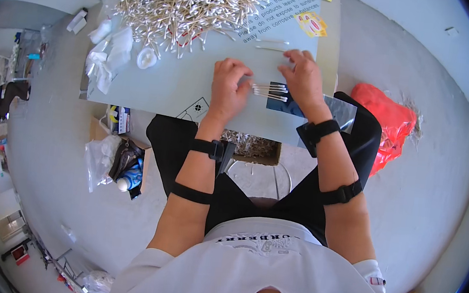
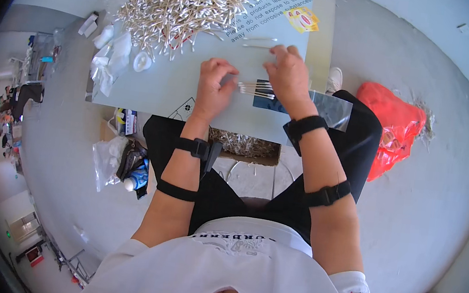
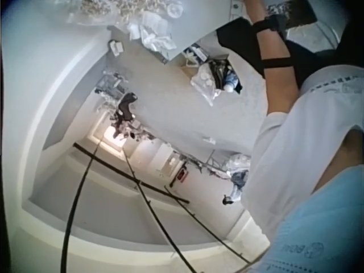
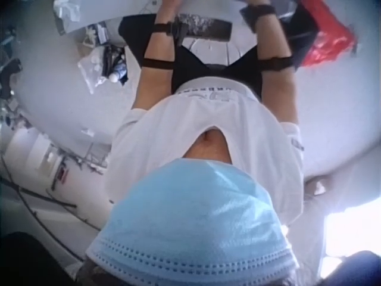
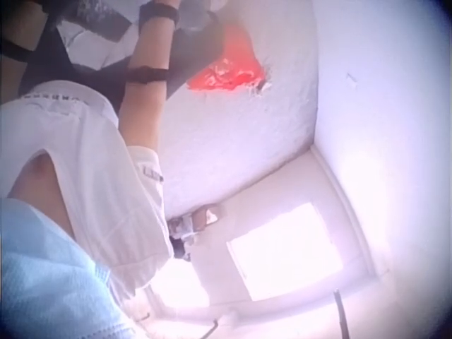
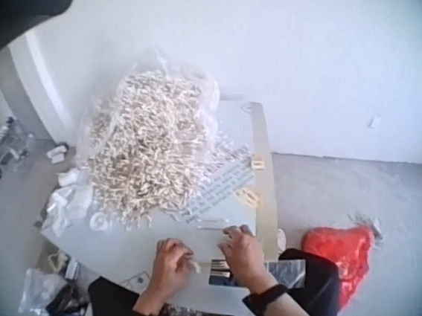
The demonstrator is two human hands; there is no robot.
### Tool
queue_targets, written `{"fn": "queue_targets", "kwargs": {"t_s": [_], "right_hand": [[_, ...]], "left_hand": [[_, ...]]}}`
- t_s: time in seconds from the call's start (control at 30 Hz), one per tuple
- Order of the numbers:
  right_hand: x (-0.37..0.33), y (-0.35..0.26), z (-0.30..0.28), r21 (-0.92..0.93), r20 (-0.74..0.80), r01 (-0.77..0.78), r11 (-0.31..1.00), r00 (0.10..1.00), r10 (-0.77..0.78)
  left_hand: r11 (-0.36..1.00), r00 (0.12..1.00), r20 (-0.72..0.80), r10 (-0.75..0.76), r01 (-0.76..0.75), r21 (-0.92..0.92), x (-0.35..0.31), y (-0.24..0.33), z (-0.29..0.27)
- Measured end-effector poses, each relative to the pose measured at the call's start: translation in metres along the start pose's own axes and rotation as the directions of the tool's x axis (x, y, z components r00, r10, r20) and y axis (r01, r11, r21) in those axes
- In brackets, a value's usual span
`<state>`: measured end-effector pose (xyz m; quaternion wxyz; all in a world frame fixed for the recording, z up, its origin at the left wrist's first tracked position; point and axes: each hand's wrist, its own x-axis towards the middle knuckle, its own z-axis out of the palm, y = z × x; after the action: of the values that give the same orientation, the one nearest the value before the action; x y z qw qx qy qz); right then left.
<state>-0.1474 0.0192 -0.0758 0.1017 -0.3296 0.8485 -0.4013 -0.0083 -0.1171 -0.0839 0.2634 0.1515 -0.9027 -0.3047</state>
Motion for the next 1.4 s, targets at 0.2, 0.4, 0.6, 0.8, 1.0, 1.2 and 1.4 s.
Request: {"fn": "queue_targets", "kwargs": {"t_s": [0.2,0.4,0.6,0.8,1.0,1.2,1.4], "right_hand": [[0.027,-0.002,0.005,-0.081,-0.101,0.087,0.993,0.99,-0.095],[0.038,-0.011,0.004,-0.057,0.203,0.057,0.997,0.978,-0.044],[0.086,-0.053,0.021,-0.272,0.175,0.089,0.958,0.984,-0.042],[0.114,-0.086,0.057,-0.429,0.248,0.081,0.9,0.968,0.031],[0.128,-0.068,0.043,-0.405,0.303,0.064,0.912,0.95,0.068],[0.109,-0.015,-0.005,-0.336,0.479,0.212,0.918,0.877,-0.027],[0.073,0.007,-0.022,-0.157,0.321,0.165,0.974,0.941,-0.108]], "left_hand": [[0.988,0.975,-0.19,-0.116,0.134,0.083,0.039,-0.038,-0.011],[0.947,0.967,-0.021,-0.254,0.253,0.198,0.076,-0.058,-0.013],[0.968,0.98,-0.191,-0.046,0.091,0.235,0.081,-0.061,-0.006],[0.961,1.0,-0.002,0.026,-0.025,0.275,0.095,-0.058,-0.012],[0.935,0.997,0.081,0.001,-0.03,0.353,0.096,-0.079,-0.019],[0.917,0.998,0.045,0.041,-0.056,0.394,0.094,-0.075,-0.019],[0.969,0.996,-0.028,0.088,-0.079,0.236,0.075,-0.05,-0.014]]}}
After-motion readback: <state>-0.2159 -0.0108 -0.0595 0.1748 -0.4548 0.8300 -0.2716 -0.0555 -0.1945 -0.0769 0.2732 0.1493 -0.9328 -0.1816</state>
